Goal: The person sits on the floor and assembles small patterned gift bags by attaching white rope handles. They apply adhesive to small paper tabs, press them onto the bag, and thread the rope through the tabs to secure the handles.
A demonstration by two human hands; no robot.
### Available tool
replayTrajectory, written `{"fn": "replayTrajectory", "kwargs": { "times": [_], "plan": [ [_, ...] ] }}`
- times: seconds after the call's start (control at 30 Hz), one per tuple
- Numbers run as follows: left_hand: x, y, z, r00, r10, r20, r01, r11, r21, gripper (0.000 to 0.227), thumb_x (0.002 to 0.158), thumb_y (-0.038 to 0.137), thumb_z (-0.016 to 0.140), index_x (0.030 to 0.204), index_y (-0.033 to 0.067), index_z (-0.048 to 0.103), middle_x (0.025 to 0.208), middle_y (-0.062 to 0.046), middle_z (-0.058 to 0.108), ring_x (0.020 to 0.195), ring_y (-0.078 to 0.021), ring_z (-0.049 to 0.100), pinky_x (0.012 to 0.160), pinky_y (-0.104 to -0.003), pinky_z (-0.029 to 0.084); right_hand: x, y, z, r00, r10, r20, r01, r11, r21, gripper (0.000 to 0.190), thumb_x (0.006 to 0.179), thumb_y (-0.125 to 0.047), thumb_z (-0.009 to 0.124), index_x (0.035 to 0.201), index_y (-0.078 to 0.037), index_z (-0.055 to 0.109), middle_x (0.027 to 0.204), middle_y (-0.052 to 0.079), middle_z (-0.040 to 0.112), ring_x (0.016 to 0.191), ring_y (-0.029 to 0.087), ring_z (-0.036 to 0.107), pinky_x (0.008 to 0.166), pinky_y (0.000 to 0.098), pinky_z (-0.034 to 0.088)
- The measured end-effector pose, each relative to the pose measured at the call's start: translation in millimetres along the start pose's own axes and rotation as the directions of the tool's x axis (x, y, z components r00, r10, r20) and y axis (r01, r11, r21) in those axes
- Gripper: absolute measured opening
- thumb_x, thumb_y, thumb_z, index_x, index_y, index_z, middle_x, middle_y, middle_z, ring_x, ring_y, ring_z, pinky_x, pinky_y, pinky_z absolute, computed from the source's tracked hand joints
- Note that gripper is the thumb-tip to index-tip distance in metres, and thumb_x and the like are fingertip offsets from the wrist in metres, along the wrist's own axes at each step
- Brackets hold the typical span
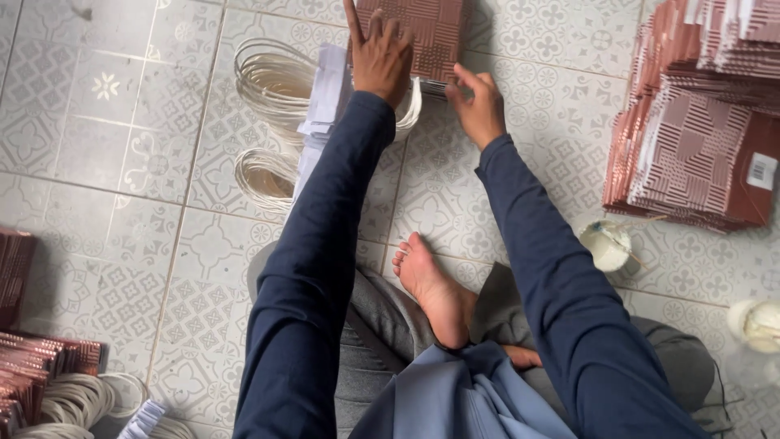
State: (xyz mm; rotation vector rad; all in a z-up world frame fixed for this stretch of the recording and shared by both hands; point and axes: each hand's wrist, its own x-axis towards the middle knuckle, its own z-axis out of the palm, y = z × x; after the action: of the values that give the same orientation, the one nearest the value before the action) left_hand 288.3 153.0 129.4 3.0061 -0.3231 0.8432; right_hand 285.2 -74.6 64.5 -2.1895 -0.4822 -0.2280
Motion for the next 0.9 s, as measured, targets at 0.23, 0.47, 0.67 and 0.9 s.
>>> {"fn": "replayTrajectory", "kwargs": {
  "times": [0.23, 0.47, 0.67, 0.9],
  "plan": [
    [21.9, 102.1, -45.1, 0.993, 0.112, -0.033, -0.116, 0.971, -0.209, 0.012, 0.085, 0.016, 0.071, 0.096, 0.0201, 0.065, 0.090, -0.006, 0.061, 0.093, -0.0336, 0.060, 0.112, -0.078, -0.002, -131.6, -42.6, -165.6, 0.995, 0.068, -0.075, -0.059, 0.992, 0.113, 0.029, 0.096, 0.004, 0.075, 0.123, -0.008, 0.077, 0.089, 0.004, 0.054, 0.069, 0.014, 0.055, 0.070, 0.0270, 0.046],
    [41.2, 257.6, -63.2, 0.895, 0.314, 0.318, -0.077, 0.810, -0.582, 0.026, 0.099, 0.032, 0.047, 0.086, 0.0178, 0.064, 0.085, -0.009, 0.070, 0.075, -0.0396, 0.067, 0.067, -0.056, 0.042, -256.4, 96.3, -349.0, 0.642, 0.466, -0.609, -0.365, 0.884, 0.291, 0.028, 0.112, -0.027, 0.061, 0.125, -0.006, 0.075, 0.070, 0.010, 0.065, 0.043, 0.012, 0.053, 0.035, 0.0252, 0.041],
    [13.8, 382.7, -20.5, 0.800, 0.423, 0.425, 0.001, 0.708, -0.706, 0.035, 0.101, 0.038, 0.056, 0.131, 0.0216, 0.056, 0.141, -0.013, 0.045, 0.109, -0.0403, 0.059, 0.082, -0.055, 0.053, -342.4, 323.8, -391.7, 0.403, 0.282, -0.871, -0.430, 0.898, 0.092, 0.029, 0.097, -0.014, 0.068, 0.125, -0.008, 0.072, 0.107, 0.013, 0.071, 0.094, 0.022, 0.071, 0.068, 0.0347, 0.065],
    [-34.1, 440.3, 27.1, 0.688, 0.439, 0.578, -0.014, 0.804, -0.594, 0.062, 0.104, 0.028, 0.054, 0.160, 0.0276, 0.027, 0.171, 0.001, 0.013, 0.154, -0.0304, 0.028, 0.116, -0.072, 0.024, -313.8, 299.4, -374.9, 0.614, 0.272, -0.741, -0.561, 0.811, -0.167, 0.049, 0.102, -0.025, 0.072, 0.142, 0.001, 0.058, 0.129, 0.023, 0.063, 0.114, 0.037, 0.067, 0.096, 0.0438, 0.054]
  ]
}}
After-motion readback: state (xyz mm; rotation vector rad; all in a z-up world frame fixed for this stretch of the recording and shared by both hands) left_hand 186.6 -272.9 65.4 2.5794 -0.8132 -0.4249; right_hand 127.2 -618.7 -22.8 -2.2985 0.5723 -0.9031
